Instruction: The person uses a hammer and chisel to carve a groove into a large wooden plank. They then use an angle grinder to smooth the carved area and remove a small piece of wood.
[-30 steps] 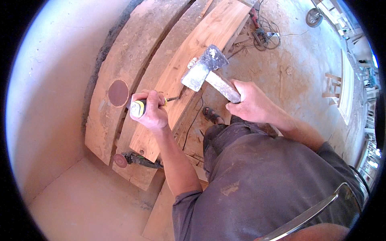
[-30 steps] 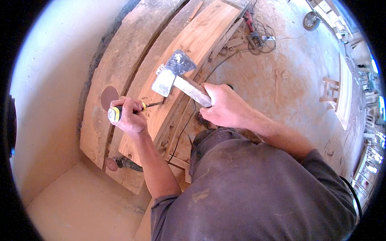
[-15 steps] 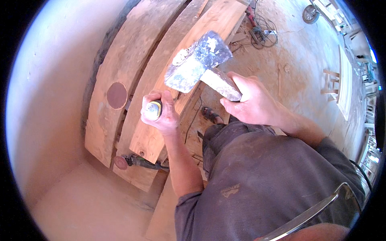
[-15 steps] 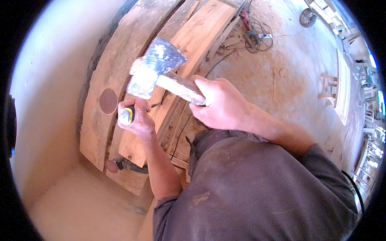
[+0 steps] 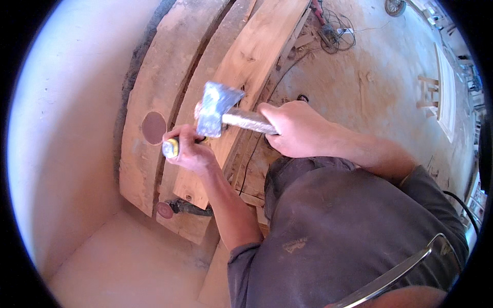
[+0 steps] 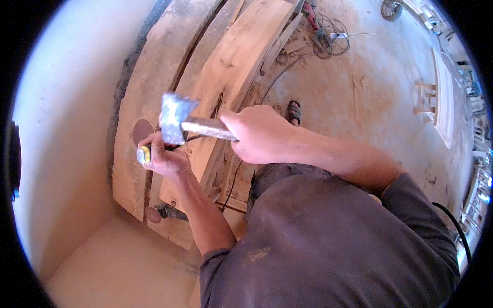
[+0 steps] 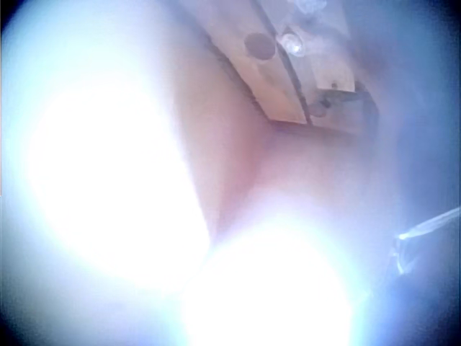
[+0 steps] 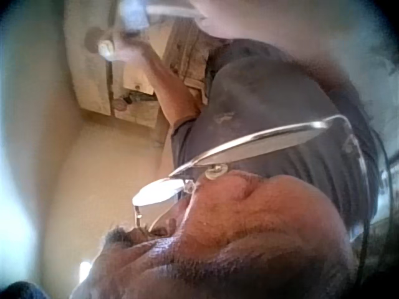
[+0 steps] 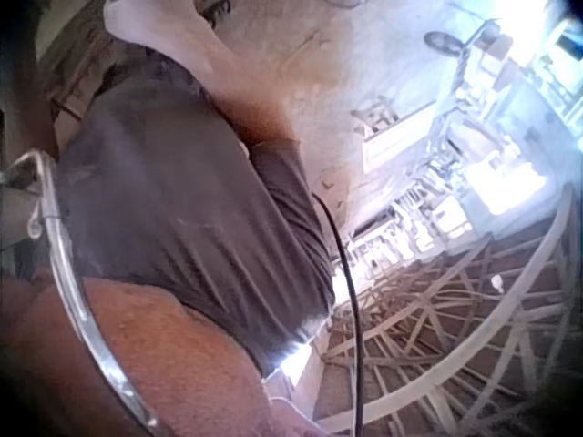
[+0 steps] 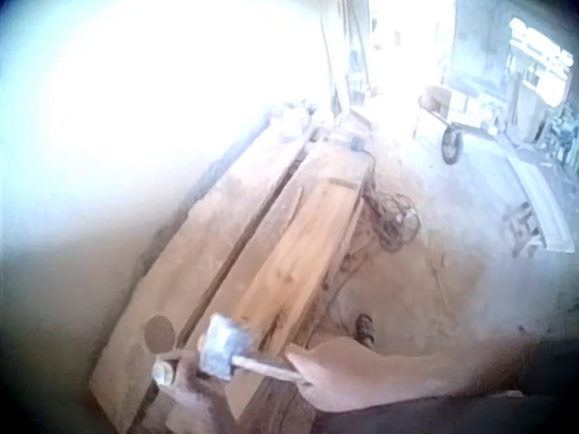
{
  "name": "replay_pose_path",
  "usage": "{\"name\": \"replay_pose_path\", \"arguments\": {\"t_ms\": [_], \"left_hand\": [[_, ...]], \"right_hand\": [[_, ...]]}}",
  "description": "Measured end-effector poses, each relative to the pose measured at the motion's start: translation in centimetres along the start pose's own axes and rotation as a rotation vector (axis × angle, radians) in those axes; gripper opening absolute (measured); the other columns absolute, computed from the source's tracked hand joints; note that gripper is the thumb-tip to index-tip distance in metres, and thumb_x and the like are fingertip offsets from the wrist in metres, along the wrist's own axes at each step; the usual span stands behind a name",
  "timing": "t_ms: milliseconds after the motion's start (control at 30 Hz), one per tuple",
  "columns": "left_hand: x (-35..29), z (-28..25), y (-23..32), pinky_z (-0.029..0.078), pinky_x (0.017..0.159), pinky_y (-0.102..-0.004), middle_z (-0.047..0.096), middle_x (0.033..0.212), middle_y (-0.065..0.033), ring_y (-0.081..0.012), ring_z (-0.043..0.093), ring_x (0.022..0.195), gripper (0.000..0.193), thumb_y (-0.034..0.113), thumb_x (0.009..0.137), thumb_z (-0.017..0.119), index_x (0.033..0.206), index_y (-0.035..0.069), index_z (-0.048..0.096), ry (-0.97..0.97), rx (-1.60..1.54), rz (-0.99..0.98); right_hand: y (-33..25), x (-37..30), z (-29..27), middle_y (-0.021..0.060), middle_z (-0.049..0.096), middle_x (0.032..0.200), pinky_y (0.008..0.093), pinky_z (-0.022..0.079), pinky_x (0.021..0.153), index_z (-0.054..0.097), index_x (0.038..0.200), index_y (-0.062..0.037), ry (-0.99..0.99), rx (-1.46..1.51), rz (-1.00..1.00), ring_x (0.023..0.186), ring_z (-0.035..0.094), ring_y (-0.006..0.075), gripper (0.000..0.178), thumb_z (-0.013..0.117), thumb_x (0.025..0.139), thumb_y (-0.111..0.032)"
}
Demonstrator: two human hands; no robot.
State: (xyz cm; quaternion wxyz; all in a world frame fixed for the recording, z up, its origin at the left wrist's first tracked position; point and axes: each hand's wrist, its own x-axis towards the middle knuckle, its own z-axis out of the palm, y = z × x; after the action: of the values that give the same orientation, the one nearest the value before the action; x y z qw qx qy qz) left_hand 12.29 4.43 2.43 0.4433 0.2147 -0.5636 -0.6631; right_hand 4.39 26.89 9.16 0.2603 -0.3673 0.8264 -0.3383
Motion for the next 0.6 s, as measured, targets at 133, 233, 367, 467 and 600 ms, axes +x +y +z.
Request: {"name": "replay_pose_path", "arguments": {"t_ms": [133, 233, 367, 467, 600], "left_hand": [[-1.4, 1.5, 2.1, 0.043, 0.052, -0.0291, 0.055, 0.065, -0.0081, -0.0136, 0.05, 0.054, 0.015, -0.008, 0.081, 0.061, 0.077, 0.003, 0.051, -0.291, 0.074, 0.074], [-0.4, 0.6, 2.0, 0.045, 0.05, -0.0298, 0.056, 0.065, -0.0104, -0.0152, 0.049, 0.052, 0.018, -0.011, 0.078, 0.059, 0.081, 0.003, 0.048, -0.181, -0.144, 0.008], [-0.2, -0.6, 0.6, 0.045, 0.05, -0.0299, 0.055, 0.064, -0.0104, -0.0151, 0.049, 0.051, 0.017, -0.01, 0.079, 0.059, 0.08, 0.003, 0.048, -0.128, -0.126, -0.009], [-0.5, -0.6, -0.3, 0.045, 0.05, -0.0295, 0.055, 0.064, -0.0105, -0.0148, 0.049, 0.051, 0.016, -0.011, 0.079, 0.058, 0.08, 0.002, 0.048, -0.126, -0.082, 0.022], [-1.7, 0.4, -0.5, 0.045, 0.051, -0.0282, 0.056, 0.066, -0.0102, -0.0137, 0.05, 0.053, 0.016, -0.011, 0.081, 0.06, 0.081, 0.002, 0.049, -0.082, -0.034, 0.049]], "right_hand": [[1.7, -1.6, -0.5, 0.0282, 0.067, 0.084, 0.0494, 0.053, 0.07, 0.057, 0.111, 0.0055, 0.084, 0.074, 0.188, 0.08, 0.069, 0.0448, 0.034, 0.069, 0.084, -0.011], [2.9, -2.1, -1.1, 0.0286, 0.066, 0.084, 0.0445, 0.052, 0.068, 0.057, 0.116, 0.0069, 0.094, 0.186, 0.263, 0.078, 0.071, 0.0395, 0.038, 0.068, 0.084, -0.011], [3.4, -2.5, -1.0, 0.0277, 0.064, 0.08, 0.0421, 0.052, 0.065, 0.058, 0.114, 0.0071, 0.117, 0.191, 0.264, 0.075, 0.071, 0.0372, 0.037, 0.07, 0.083, -0.008], [3.7, -2.9, -0.9, 0.0276, 0.064, 0.078, 0.042, 0.052, 0.064, 0.058, 0.111, 0.0064, 0.133, 0.177, 0.193, 0.075, 0.071, 0.0398, 0.034, 0.071, 0.083, -0.008], [3.4, -3.1, -0.6, 0.0263, 0.063, 0.074, 0.0429, 0.051, 0.062, 0.058, 0.108, 0.0052, 0.163, 0.143, 0.148, 0.073, 0.07, 0.0422, 0.032, 0.072, 0.083, -0.007]]}}
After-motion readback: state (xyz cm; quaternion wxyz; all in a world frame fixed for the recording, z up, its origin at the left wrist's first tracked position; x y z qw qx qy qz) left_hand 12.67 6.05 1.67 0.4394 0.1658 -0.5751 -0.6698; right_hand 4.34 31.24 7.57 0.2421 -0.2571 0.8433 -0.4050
